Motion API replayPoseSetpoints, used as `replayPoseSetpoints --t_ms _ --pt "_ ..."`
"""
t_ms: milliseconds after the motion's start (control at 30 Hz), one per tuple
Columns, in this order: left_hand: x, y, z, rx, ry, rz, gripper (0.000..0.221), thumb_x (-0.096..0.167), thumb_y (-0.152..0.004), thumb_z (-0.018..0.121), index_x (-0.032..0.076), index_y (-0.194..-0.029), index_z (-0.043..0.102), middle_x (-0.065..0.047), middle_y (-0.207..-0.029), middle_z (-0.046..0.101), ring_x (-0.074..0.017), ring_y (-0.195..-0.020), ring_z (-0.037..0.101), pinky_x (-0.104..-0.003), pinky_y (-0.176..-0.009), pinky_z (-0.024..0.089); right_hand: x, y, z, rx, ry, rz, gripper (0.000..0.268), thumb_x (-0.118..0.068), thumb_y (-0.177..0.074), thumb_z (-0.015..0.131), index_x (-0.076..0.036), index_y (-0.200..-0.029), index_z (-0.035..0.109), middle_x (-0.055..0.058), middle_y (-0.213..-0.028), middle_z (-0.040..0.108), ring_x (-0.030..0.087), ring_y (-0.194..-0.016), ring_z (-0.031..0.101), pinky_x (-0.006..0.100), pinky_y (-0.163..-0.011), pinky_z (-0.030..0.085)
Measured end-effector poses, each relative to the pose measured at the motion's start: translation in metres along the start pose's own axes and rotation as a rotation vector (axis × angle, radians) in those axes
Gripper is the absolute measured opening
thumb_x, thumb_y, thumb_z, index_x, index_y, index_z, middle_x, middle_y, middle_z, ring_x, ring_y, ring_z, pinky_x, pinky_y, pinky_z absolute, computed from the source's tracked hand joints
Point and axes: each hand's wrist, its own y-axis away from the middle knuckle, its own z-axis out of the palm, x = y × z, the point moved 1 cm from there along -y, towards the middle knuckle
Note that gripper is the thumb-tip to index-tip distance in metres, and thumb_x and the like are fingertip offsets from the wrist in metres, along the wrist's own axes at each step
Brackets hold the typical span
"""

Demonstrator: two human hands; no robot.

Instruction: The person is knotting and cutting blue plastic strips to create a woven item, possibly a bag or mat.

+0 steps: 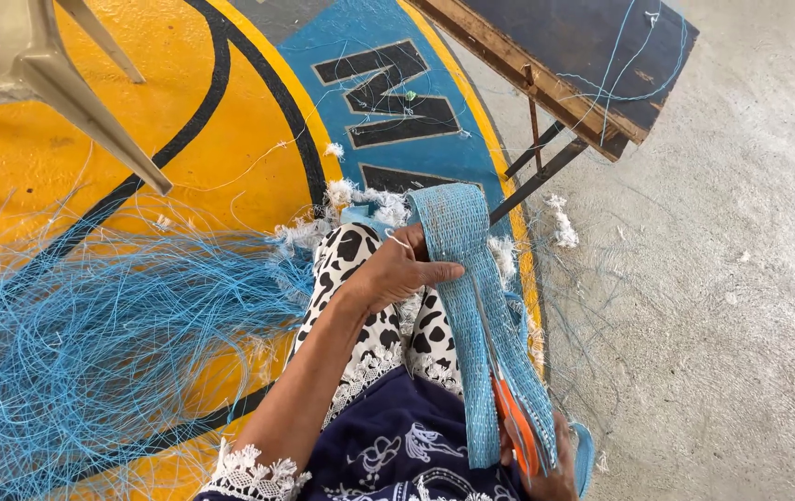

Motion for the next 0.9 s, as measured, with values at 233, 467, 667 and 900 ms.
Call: replayPoseSetpoints --t_ms 233,467,667,900 --pt "0.011 -0.014 -0.025 0.038 -0.063 0.060 0.035 0.004 -0.083 0.077 0.004 -0.117 0.071 -0.010 -0.111 0.078 -0.0178 -0.099 0.075 -0.036 -0.093 0.060 -0.011 -0.032 -0.015 -0.290 -1.168 0.446 0.042 -0.029 -0.102 0.049 0.005 -0.120 0.064 0.008 -0.097 0.062 0.016 -0.081 0.059 0.026 -0.068 0.047" --pt "0.015 -0.018 -0.048 0.093 -0.062 0.124 0.040 -0.004 -0.085 0.075 0.003 -0.123 0.066 -0.010 -0.116 0.076 -0.0178 -0.103 0.073 -0.035 -0.095 0.058 0.071 0.033 -0.062 -0.622 -0.881 0.736 0.063 -0.054 -0.084 0.074 0.008 -0.087 0.075 0.013 -0.063 0.073 0.017 -0.052 0.067 0.028 -0.049 0.050" --pt "0.007 -0.014 -0.030 0.089 -0.184 0.010 0.037 0.001 -0.085 0.074 0.005 -0.121 0.067 -0.010 -0.115 0.077 -0.0164 -0.101 0.075 -0.033 -0.093 0.060 -0.079 -0.113 -0.088 -0.470 -1.101 0.719 0.075 -0.066 -0.074 0.064 0.004 -0.096 0.074 0.005 -0.061 0.062 0.013 -0.045 0.061 0.026 -0.040 0.048" --pt "0.002 -0.007 -0.030 0.068 -0.160 -0.006 0.032 0.001 -0.086 0.076 0.002 -0.117 0.069 -0.012 -0.111 0.078 -0.0175 -0.097 0.074 -0.035 -0.090 0.060 -0.076 -0.103 -0.077 -0.521 -1.149 0.771 0.073 -0.064 -0.075 0.066 0.008 -0.087 0.072 0.005 -0.060 0.057 0.012 -0.044 0.057 0.024 -0.040 0.045"
